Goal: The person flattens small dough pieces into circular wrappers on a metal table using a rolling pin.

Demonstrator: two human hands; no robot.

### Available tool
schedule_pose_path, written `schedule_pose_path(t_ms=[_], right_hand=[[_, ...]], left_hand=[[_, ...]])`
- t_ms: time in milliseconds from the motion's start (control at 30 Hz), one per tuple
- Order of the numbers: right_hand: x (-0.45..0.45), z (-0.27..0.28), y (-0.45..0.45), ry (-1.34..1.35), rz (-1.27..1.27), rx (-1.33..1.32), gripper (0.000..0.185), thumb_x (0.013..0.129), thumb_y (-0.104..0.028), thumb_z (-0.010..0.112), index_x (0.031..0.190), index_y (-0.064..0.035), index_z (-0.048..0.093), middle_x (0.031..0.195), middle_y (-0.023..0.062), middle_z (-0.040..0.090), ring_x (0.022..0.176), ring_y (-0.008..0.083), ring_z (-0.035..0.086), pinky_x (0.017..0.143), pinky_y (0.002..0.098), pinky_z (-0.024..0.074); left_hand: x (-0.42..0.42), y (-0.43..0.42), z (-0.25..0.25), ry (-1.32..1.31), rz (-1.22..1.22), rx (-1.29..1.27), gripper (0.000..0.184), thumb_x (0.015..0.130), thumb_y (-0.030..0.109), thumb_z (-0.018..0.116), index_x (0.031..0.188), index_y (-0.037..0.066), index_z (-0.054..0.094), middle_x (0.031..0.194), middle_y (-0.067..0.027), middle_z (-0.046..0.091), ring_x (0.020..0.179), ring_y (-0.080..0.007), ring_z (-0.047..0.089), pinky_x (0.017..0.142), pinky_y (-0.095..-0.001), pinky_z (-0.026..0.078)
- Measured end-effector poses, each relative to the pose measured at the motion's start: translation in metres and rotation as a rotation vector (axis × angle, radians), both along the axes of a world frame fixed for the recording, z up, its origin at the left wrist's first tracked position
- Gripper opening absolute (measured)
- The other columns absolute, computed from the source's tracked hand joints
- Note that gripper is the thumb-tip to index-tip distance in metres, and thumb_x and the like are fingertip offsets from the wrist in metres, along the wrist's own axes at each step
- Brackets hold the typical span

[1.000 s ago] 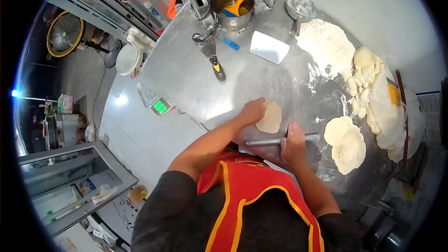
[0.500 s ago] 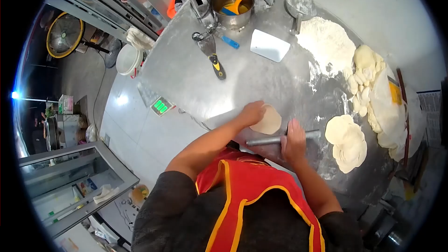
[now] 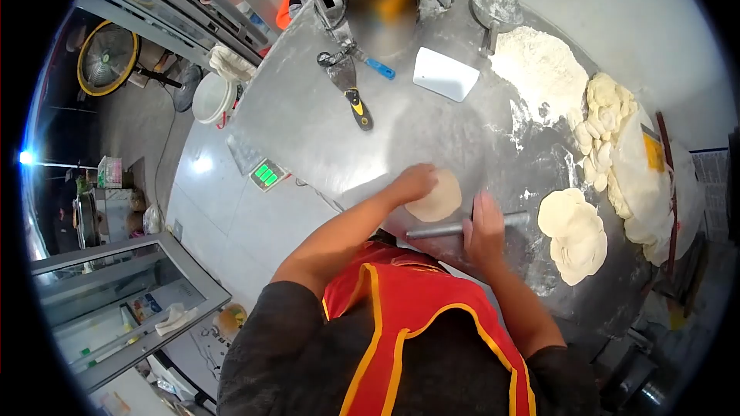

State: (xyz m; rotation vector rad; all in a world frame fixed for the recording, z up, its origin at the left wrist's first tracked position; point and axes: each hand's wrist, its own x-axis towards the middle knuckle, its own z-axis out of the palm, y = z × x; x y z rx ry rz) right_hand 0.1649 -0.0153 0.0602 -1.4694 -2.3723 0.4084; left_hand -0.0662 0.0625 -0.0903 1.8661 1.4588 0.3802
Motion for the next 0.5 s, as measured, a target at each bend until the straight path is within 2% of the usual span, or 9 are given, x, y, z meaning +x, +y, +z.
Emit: schedule_pose_path(t_ms=[33,100,167,233,300,333,400,433,500], right_hand=[[-0.010,-0.004,0.018,-0.038,-0.049,0.007,0.056,0.092,-0.022,0.055,0.138,0.0078,0.044,0.142,0.0261,0.045,0.133,0.0418,0.042,0.111,0.0514,0.0309],[-0.036,-0.013,0.081,-0.101,-0.120,0.043,0.054,0.094,-0.022,0.052,0.139,0.0067,0.043,0.143,0.0255,0.045,0.135,0.0405,0.040,0.113,0.0508,0.0291],[-0.049,-0.019,0.115,-0.113,-0.158,0.091,0.051,0.095,-0.023,0.050,0.138,0.0061,0.044,0.143,0.0241,0.046,0.135,0.0387,0.040,0.113,0.0497,0.0285],[-0.057,-0.021,0.130,-0.091,-0.180,0.148,0.049,0.095,-0.025,0.050,0.133,0.0065,0.049,0.141,0.0228,0.048,0.135,0.0371,0.041,0.112,0.0482,0.0294],[-0.042,-0.011,0.091,-0.086,-0.101,0.094,0.053,0.092,-0.025,0.056,0.134,0.0064,0.048,0.141,0.0228,0.049,0.135,0.0364,0.041,0.112,0.0487,0.0300],[-0.027,-0.015,0.056,-0.086,-0.052,0.130,0.055,0.089,-0.025,0.059,0.134,0.0071,0.048,0.140,0.0238,0.049,0.134,0.0370,0.042,0.111,0.0495,0.0307],[-0.004,-0.015,0.012,-0.059,0.009,0.115,0.059,0.086,-0.024,0.063,0.133,0.0082,0.048,0.139,0.0252,0.049,0.133,0.0376,0.043,0.110,0.0508,0.0318],[0.005,-0.007,-0.001,-0.033,0.026,0.055,0.060,0.085,-0.023,0.064,0.133,0.0087,0.048,0.138,0.0257,0.050,0.132,0.0377,0.044,0.109,0.0512,0.0323],[0.001,-0.004,0.000,-0.007,0.002,0.008,0.061,0.084,-0.023,0.065,0.132,0.0099,0.048,0.137,0.0262,0.050,0.132,0.0380,0.044,0.109,0.0516,0.0329]], left_hand=[[0.001,0.001,0.028,0.027,-0.030,-0.088,0.034,0.089,0.036,0.057,0.101,0.008,0.070,0.111,-0.0146,0.068,0.107,-0.0349,0.063,0.091,-0.0464,0.049],[0.007,0.014,0.135,0.080,-0.078,-0.254,0.035,0.089,0.038,0.057,0.101,0.008,0.070,0.109,-0.0150,0.069,0.106,-0.0355,0.063,0.090,-0.0466,0.049],[0.024,0.027,0.163,0.201,-0.069,-0.306,0.036,0.089,0.039,0.057,0.101,0.008,0.070,0.107,-0.0151,0.069,0.104,-0.0358,0.064,0.089,-0.0462,0.050],[0.025,0.035,0.173,0.250,-0.084,-0.312,0.036,0.090,0.040,0.057,0.101,0.008,0.070,0.106,-0.0154,0.070,0.103,-0.0361,0.064,0.088,-0.0455,0.050],[0.011,0.031,0.178,0.225,-0.126,-0.282,0.035,0.090,0.039,0.057,0.100,0.007,0.070,0.105,-0.0158,0.070,0.103,-0.0363,0.064,0.087,-0.0446,0.051],[0.002,0.024,0.170,0.168,-0.028,-0.252,0.035,0.090,0.039,0.057,0.100,0.007,0.070,0.105,-0.0159,0.070,0.103,-0.0362,0.064,0.087,-0.0445,0.051],[-0.017,0.006,0.115,0.061,0.160,-0.181,0.034,0.090,0.038,0.058,0.101,0.007,0.069,0.105,-0.0160,0.069,0.103,-0.0360,0.064,0.086,-0.0442,0.051],[-0.020,-0.002,0.066,-0.089,0.271,-0.170,0.034,0.090,0.037,0.057,0.104,0.007,0.068,0.104,-0.0173,0.069,0.103,-0.0369,0.064,0.086,-0.0451,0.050],[-0.029,-0.010,0.112,-0.138,0.132,-0.262,0.033,0.090,0.035,0.057,0.104,0.007,0.067,0.103,-0.0177,0.069,0.102,-0.0371,0.064,0.085,-0.0455,0.051]])
